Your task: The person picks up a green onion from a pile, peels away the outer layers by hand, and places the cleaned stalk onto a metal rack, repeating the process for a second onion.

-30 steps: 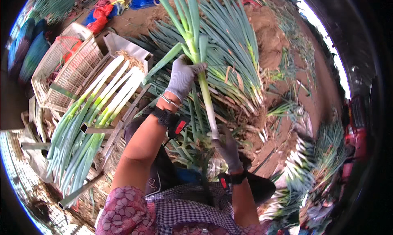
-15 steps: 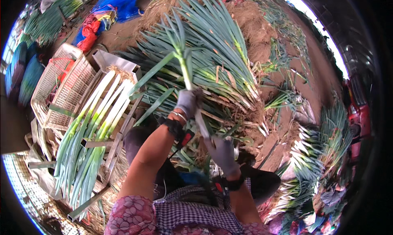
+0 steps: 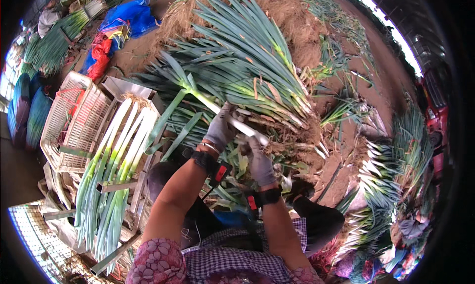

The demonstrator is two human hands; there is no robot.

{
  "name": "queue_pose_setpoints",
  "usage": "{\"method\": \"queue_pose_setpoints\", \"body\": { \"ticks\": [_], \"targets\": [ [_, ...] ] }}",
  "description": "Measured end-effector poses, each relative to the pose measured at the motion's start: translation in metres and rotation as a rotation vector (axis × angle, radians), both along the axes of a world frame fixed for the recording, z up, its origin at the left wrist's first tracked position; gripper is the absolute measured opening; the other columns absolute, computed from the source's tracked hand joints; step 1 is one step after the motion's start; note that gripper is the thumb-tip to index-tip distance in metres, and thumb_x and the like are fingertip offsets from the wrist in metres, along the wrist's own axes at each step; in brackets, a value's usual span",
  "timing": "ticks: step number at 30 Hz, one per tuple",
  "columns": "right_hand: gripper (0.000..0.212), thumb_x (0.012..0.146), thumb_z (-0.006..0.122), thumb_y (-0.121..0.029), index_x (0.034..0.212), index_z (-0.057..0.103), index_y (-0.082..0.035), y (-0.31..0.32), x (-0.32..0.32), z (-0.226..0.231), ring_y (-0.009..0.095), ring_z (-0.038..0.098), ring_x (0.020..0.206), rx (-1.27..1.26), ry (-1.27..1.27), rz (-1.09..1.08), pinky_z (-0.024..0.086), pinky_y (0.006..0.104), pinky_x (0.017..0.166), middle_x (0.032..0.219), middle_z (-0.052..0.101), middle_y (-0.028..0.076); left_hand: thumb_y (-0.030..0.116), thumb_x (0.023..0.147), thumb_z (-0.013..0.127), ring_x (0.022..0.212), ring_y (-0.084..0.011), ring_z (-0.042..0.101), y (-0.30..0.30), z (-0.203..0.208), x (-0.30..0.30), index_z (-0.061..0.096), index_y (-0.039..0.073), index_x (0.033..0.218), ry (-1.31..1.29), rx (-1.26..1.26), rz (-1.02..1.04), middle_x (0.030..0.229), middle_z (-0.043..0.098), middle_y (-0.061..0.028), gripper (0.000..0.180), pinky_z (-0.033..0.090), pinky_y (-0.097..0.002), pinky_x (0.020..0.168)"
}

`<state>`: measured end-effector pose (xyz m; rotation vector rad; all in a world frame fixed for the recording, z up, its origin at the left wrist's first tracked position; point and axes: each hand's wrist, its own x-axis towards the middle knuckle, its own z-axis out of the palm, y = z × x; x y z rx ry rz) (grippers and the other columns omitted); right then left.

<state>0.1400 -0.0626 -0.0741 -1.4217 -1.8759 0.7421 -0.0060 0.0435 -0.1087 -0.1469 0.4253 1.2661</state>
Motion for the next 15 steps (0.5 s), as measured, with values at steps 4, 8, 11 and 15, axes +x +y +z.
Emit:
{"method": "queue_pose_setpoints", "body": {
  "ticks": [4,8,11,15],
  "targets": [
    [0.033,0.086,0.051,-0.002,0.118,0.058,0.0,-0.021,-0.001,-0.017,0.037,0.059,0.068,0.428,-0.077,0.079,0.049,0.0369,0.063,0.088,0.064,0.016,0.029,0.093,0.058,0.056,-0.017,0.048,0.014,-0.013,-0.022,0.055,0.008,0.091,0.239,0.006,0.102,0.07,0.051,-0.003,0.022,0.047,-0.035,0.056],
    [0.029,0.086,0.056,-0.006,0.115,0.059,0.0,-0.084,0.026,0.007,0.032,0.059,0.061,-0.808,0.717,-0.153,0.049,0.0338,0.058,0.083,0.065,0.012,0.029,0.093,0.057,0.054,-0.0177,0.047,0.024,-0.027,-0.038,0.056,0.009,0.084,0.299,-0.061,0.144,0.063,0.049,-0.0013,0.022,0.046,-0.0346,0.056],
    [0.033,0.086,0.061,-0.01,0.117,0.057,0.0,-0.098,0.042,0.018,0.021,0.059,0.063,-0.943,0.609,-0.045,0.05,0.0294,0.06,0.083,0.062,0.007,0.031,0.093,0.056,0.056,-0.0191,0.047,0.037,-0.034,-0.057,0.053,0.005,0.091,0.253,-0.103,0.233,0.067,0.05,-0.0026,0.027,0.046,-0.035,0.06],
    [0.045,0.085,0.067,-0.017,0.123,0.049,-0.001,-0.062,0.052,-0.01,0.014,0.052,0.058,-0.315,0.302,-0.094,0.05,0.0283,0.062,0.082,0.06,0.002,0.03,0.094,0.055,0.055,-0.0191,0.044,0.024,-0.005,-0.015,0.045,0.003,0.1,0.247,-0.044,0.164,0.063,0.041,-0.0032,0.03,0.046,-0.0377,0.062]
  ]
}}
